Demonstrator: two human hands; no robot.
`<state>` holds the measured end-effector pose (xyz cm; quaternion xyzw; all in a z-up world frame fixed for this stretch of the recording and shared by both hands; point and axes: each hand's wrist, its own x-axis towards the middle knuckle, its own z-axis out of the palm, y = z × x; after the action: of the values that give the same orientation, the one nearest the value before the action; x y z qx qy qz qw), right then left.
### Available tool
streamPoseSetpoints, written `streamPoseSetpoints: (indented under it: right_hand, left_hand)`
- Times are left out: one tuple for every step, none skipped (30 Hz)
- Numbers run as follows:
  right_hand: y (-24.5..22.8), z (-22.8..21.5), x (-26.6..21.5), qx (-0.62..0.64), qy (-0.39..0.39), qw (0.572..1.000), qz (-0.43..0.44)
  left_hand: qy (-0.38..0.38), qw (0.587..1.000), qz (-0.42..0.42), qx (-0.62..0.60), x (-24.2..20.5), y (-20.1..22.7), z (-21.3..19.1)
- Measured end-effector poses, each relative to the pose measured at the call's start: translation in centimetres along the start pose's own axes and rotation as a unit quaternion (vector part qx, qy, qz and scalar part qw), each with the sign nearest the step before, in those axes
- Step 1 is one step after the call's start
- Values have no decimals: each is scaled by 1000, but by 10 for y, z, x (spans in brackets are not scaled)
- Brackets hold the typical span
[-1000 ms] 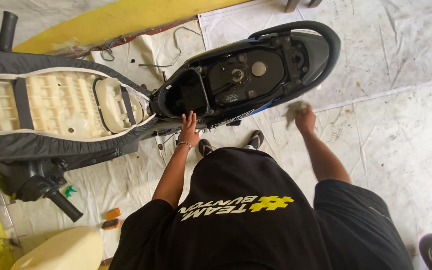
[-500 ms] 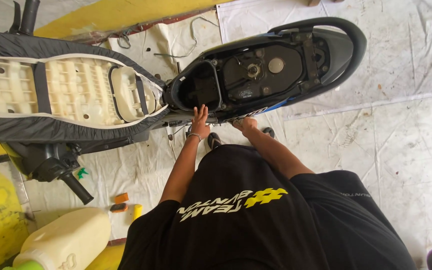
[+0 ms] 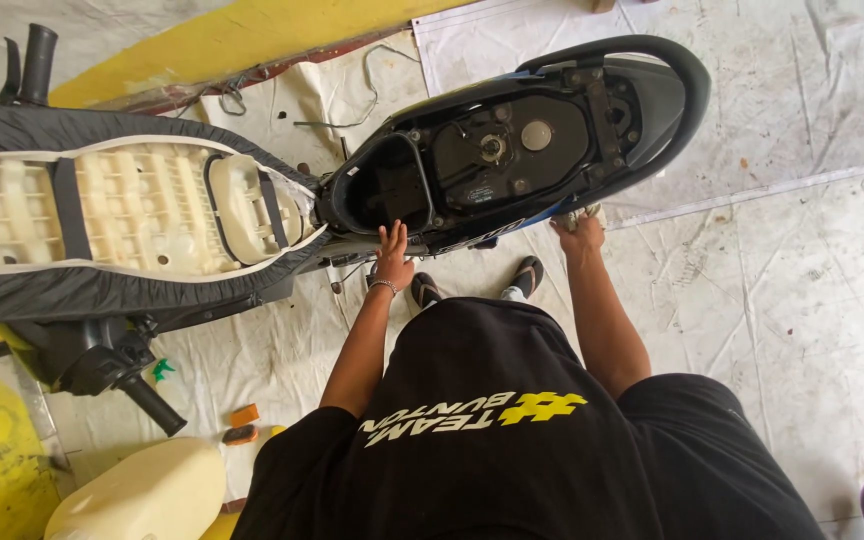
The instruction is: The person wipes the exposed inner frame and engine area of a motorcycle with a white cloth. They repeatedly rub the cloth over the black plastic and metal surfaces while standing in a workshop.
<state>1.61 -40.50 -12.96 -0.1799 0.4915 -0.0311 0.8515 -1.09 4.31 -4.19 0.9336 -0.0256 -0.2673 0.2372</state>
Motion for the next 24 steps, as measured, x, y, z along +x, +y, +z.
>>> streamPoseSetpoints:
  right_hand:
    - [23, -7, 1, -2, 0, 1000, 2]
    - [46, -13, 2, -69, -9, 997, 31]
    - [64, -14, 8, -137, -23, 989, 58]
    - [86, -13, 18, -141, -26, 988, 57]
    - [114, -17, 23, -129, -18, 989, 76]
    - [143, -22, 28, -116, -9, 989, 96]
    - [137, -29, -24, -118, -7, 988, 100]
    - [147, 0, -64, -125, 1, 985, 117]
    - [147, 57, -94, -129, 6, 984, 126]
    - [150, 71, -107, -134, 11, 982, 135]
    - [155, 80, -124, -140, 20, 979, 148]
    - [163, 91, -141, -147, 29, 976, 160]
    - [165, 109, -134, -152, 26, 974, 166]
    - [166, 127, -128, -157, 23, 972, 172]
    - [169, 137, -126, -161, 25, 970, 180]
    - [178, 89, -89, -166, 27, 968, 188]
    - [196, 39, -58, -172, 45, 963, 203]
    - [233, 25, -5, -178, 63, 957, 219]
    - [218, 10, 12, -178, 60, 958, 214]
    - [203, -5, 27, -449, -127, 879, 98]
    - [191, -15, 45, -662, -299, 686, -30]
    - [171, 1, 50, -662, -302, 685, -36]
    - [154, -7, 43, -623, -275, 728, -76]
    - [139, -14, 36, -581, -245, 767, -117]
  left_hand:
    - [0, 1000, -3, -1, -2, 0, 1]
    - [-1, 1000, -1, 3, -5, 0, 1]
    - [3, 1000, 4, 5, 0, 2, 1]
    - [7, 1000, 3, 3, 3, 7, 0]
    - [-9, 1000, -9, 4, -1, 7, -1]
    - [-24, 999, -20, 6, -6, 7, -2]
    - [-26, 999, -25, 6, -8, 4, -1]
    - [-10, 1000, -15, 0, -10, 1, 0]
    - [9, 1000, 3, -7, 0, 4, 0]
    - [10, 1000, 7, -8, -1, 4, 0]
    - [15, 1000, 5, -21, -10, 3, 3]
    - [20, 999, 4, -33, -20, 3, 6]
    - [29, 999, 11, -33, -9, 6, 0]
    - [26, 999, 7, -30, 1, 9, -7]
    - [18, 999, 2, -27, 4, 12, -9]
    - [23, 999, 7, -27, 12, 13, -16]
    - [12, 999, -2, -40, -5, 12, -8]
    - [1, 999, -11, -54, -23, 10, 1]
    - [4, 998, -7, -55, -16, 9, 0]
    - [20, 999, 5, -50, -8, 9, -1]
    - [39, 998, 16, -44, 1, 5, -6]
    - [44, 998, 19, -43, 10, 5, -9]
    - [19, 999, -2, -41, 2, 3, -2]
    - [-7, 999, -23, -39, -6, 0, 6]
